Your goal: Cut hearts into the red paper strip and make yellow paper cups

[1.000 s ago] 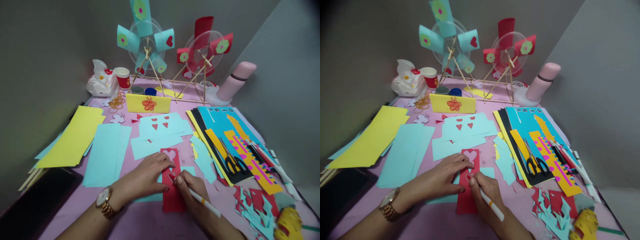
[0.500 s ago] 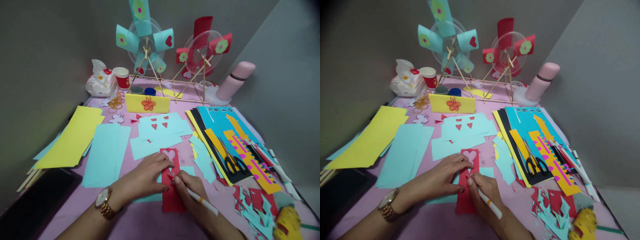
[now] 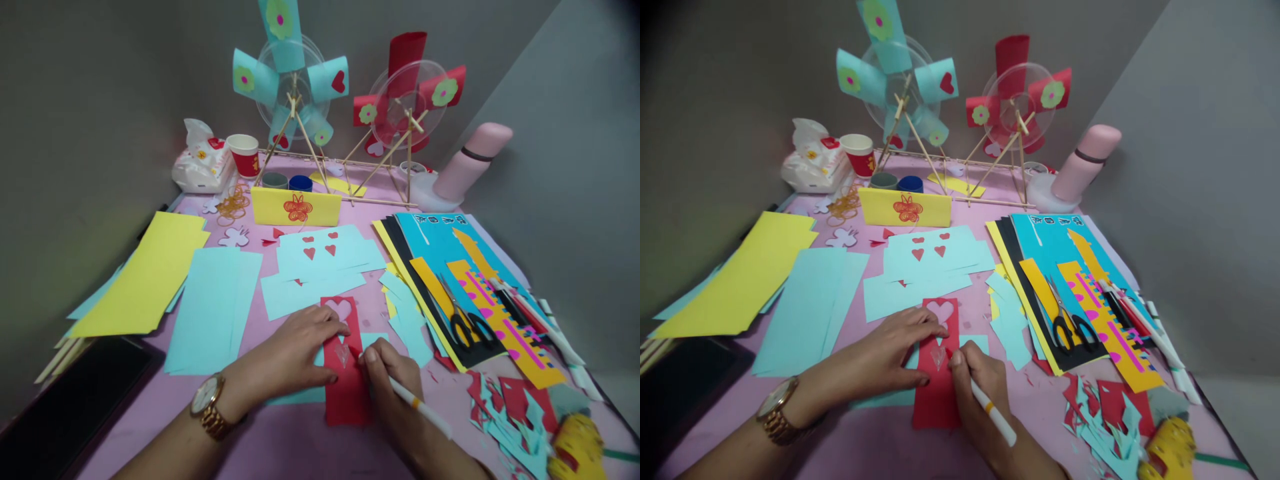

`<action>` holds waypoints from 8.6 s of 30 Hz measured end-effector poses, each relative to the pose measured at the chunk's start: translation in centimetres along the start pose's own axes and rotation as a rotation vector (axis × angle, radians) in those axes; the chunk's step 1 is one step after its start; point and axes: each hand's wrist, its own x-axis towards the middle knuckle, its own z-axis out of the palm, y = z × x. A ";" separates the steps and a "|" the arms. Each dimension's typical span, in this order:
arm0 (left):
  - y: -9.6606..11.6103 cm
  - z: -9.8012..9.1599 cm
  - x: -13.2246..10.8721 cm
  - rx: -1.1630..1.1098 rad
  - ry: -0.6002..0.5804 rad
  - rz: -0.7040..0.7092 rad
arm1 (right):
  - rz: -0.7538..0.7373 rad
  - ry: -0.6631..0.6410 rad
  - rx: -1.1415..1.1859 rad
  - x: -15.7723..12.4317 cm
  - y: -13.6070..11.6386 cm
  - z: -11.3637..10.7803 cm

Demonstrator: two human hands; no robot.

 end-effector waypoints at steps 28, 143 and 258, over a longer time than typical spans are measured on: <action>0.0 -0.1 0.1 0.022 0.016 0.023 | -0.052 -0.008 -0.089 0.2 -0.1 0.1; 0.1 -0.1 0.1 0.018 0.005 0.024 | -0.024 -0.022 -0.007 0.0 0.1 -0.1; -0.1 0.0 0.1 0.022 0.005 0.013 | -0.192 -0.112 0.052 -0.1 0.4 -0.7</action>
